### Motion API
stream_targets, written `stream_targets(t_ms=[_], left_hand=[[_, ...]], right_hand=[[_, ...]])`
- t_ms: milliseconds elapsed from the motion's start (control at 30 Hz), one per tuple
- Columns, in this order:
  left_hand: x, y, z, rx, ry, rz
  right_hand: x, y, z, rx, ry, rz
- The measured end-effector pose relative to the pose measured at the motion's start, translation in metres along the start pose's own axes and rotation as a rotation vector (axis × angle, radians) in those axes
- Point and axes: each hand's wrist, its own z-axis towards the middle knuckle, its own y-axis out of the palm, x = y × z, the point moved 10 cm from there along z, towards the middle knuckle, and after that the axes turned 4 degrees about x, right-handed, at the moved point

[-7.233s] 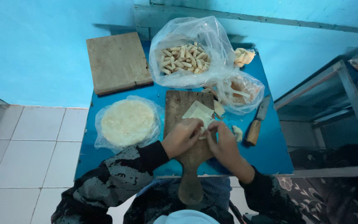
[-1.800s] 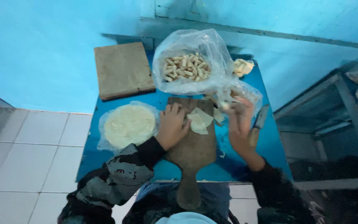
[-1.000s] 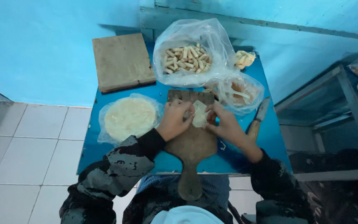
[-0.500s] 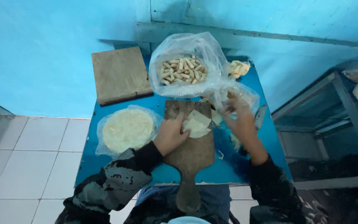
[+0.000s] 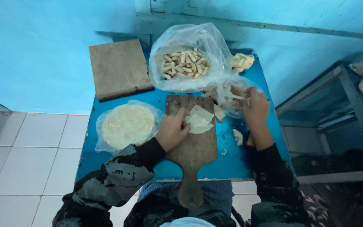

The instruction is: The person pinches small pieces from a large sheet of dough on a wooden board and folds and shapes each piece by hand, placing the shaped pieces aside. They then handle round flat dough discs, peeling and stretching thin pieces of dough over them.

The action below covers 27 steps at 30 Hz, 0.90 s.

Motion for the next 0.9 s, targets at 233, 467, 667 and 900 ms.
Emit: stream_targets(t_ms=[233,467,667,900], left_hand=[[-0.001,0.002,0.000,-0.042,-0.037,-0.002],[0.000,-0.003,0.002,-0.013,-0.011,-0.014],[0.001,0.000,-0.002,-0.002,0.006,-0.005],[0.004,-0.002,-0.002,0.000,0.061,-0.011]], right_hand=[[-0.002,-0.011,0.010,0.053,0.061,0.296],[-0.011,0.004,0.015,0.039,0.195,0.871],[-0.022,0.005,0.014,-0.009,0.146,0.853],[-0.009,0.011,0.017,-0.021,0.284,1.043]])
